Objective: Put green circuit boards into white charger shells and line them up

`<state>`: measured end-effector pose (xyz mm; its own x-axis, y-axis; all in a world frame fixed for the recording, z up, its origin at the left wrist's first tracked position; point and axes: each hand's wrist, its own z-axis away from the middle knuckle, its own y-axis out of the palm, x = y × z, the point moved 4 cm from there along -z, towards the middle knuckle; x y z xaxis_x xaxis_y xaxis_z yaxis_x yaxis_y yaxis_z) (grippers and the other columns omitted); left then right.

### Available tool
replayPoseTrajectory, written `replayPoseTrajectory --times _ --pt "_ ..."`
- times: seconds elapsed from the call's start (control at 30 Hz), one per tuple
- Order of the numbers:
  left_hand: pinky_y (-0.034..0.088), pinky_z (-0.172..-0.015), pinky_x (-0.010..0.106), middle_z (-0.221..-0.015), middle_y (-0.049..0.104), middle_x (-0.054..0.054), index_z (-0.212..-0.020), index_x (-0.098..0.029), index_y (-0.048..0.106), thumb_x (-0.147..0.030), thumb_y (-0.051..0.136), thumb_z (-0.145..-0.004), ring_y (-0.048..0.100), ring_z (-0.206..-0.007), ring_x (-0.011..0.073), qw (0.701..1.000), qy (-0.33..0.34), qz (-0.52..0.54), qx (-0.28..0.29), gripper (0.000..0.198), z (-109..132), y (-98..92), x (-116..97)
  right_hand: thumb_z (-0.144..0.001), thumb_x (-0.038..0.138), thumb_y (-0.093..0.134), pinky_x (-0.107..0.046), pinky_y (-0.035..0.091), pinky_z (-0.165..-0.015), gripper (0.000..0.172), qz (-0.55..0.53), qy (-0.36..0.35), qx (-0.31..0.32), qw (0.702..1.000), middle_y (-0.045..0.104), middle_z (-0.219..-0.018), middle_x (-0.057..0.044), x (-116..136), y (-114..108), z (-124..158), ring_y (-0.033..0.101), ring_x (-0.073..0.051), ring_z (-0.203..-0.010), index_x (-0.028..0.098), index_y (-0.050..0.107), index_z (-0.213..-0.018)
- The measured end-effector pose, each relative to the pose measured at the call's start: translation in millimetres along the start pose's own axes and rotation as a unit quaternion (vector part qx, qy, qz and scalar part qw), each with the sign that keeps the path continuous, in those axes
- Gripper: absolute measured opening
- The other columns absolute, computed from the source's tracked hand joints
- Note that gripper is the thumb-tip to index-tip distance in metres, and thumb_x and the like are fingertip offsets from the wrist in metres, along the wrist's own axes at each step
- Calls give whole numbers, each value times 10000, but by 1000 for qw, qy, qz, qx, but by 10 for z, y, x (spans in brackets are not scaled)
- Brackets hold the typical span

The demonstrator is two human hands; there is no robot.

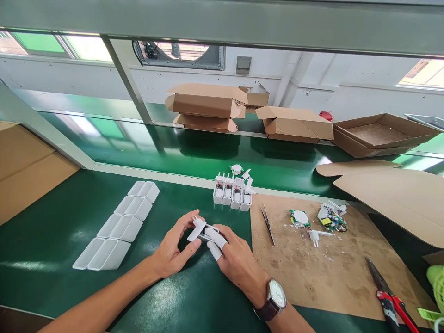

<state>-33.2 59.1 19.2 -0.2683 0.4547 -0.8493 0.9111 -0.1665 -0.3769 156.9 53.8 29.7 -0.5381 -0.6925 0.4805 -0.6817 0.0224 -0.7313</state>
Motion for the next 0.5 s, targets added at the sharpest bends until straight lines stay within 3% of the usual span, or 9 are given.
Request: replayPoseTrajectory --times 0.23,0.4,0.5 --pt "550 -1031 467 -1438 547 140 -1568 -287 275 -375 739 -892 622 -1222 287 1000 1 -2 -31 824 7 17 -39 -947 61 499 -385 671 -841 468 6 -7 -25 1000 680 -1258 -111 5 -29 55 729 -242 -1047 285 583 -1349" --pt "568 -995 433 -1246 654 91 -1506 -279 364 -278 608 -971 672 -1080 227 999 -20 -37 -31 588 -1 29 -8 -928 35 485 -372 669 -794 538 -1 -9 0 1000 686 -1260 -122 13 24 54 739 -249 -1032 268 522 -1411" --pt "570 -988 430 -1216 663 87 -1482 -259 384 -271 590 -969 680 -1054 224 998 -35 -28 -35 553 -3 27 21 -935 29 467 -378 662 -776 533 17 -15 -1 1000 686 -1251 -139 23 34 42 737 -260 -1033 245 485 -1423"
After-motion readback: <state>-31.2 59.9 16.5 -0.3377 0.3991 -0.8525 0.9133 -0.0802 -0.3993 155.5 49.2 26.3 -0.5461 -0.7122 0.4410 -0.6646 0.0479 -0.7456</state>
